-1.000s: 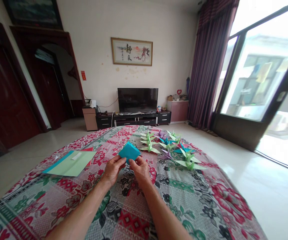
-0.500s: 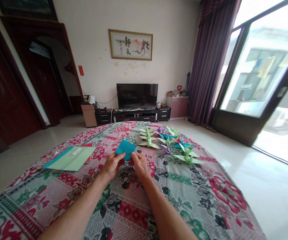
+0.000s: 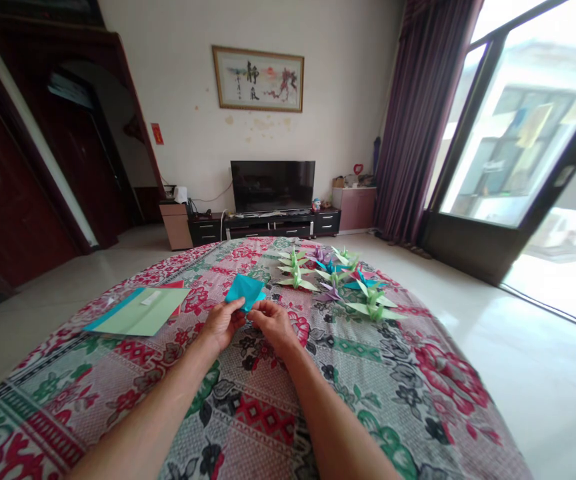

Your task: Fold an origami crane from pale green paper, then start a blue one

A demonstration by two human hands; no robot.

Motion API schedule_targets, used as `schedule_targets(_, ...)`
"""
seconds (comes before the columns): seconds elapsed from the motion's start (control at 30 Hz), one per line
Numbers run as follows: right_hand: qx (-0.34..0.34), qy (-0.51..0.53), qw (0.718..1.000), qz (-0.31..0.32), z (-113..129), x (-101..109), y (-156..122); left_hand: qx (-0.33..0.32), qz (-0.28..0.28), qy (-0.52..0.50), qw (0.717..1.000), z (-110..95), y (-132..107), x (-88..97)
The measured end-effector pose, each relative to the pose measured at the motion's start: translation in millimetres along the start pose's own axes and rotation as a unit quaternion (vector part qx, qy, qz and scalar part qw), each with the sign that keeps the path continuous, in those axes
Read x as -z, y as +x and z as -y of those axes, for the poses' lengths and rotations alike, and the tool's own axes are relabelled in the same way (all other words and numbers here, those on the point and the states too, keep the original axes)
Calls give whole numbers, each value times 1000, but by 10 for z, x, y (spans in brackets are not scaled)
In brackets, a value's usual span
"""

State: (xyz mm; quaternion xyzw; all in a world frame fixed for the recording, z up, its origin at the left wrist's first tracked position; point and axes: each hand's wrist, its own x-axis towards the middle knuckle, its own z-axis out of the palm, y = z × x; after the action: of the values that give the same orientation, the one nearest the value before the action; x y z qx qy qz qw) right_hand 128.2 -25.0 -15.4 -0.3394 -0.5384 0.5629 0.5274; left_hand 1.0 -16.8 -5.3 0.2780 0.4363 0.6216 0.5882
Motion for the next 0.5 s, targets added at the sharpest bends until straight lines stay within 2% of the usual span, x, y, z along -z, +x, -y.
schedule_targets(0.23,2,-13,1000,-19,-15,-9,12,-26,-31,37,998,17,7,-12)
schedule_targets(0.37,5,-24,999,-26,22,-16,-7,-40,-29,55,997,35,17,-12)
schedule_targets(0.5,-4,-28,999,-16,27,-13,-8,-62,-43,70,995,46,23,-14)
